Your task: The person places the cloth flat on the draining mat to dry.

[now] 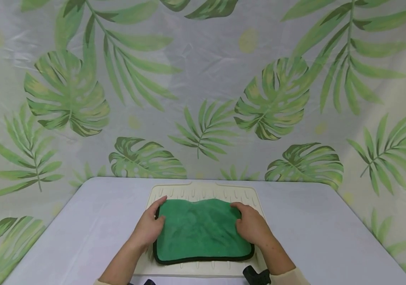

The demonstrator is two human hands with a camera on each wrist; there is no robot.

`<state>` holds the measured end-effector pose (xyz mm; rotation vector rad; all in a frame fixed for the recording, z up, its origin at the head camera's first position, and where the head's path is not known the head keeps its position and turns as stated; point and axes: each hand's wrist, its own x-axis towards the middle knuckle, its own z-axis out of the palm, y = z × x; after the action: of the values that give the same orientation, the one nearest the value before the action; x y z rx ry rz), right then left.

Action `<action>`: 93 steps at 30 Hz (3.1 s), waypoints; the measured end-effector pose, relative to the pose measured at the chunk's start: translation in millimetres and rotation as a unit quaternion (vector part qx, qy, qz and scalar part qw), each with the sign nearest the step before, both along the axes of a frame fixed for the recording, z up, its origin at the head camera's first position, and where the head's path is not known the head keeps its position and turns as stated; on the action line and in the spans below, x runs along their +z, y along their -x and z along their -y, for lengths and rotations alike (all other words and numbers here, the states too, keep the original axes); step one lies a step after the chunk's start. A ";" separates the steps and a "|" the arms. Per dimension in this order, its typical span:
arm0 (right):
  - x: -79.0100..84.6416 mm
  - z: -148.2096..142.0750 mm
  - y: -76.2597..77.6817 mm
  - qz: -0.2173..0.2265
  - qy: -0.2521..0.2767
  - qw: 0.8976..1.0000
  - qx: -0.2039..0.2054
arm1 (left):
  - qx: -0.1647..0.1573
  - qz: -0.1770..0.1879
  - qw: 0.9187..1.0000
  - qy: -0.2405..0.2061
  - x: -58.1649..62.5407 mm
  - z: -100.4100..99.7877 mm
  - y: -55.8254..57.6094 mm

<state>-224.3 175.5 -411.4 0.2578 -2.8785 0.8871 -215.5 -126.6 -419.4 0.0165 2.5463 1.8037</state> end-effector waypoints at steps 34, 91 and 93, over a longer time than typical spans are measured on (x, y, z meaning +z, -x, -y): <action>-0.5 1.7 5.4 -0.038 0.068 0.996 -0.041 | 0.016 -0.030 0.999 -0.013 3.9 -3.7 -1.8; 0.7 -4.9 8.9 0.003 0.167 0.984 -0.069 | 0.037 0.002 0.999 0.009 6.9 -0.7 -3.9; 0.1 -2.6 8.7 0.024 0.193 0.979 -0.062 | 0.032 0.004 0.999 0.000 8.1 -1.5 -4.2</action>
<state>-233.0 178.1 -411.3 0.0178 -2.6492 1.4107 -211.3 -125.1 -411.3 -0.0735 2.5693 1.8217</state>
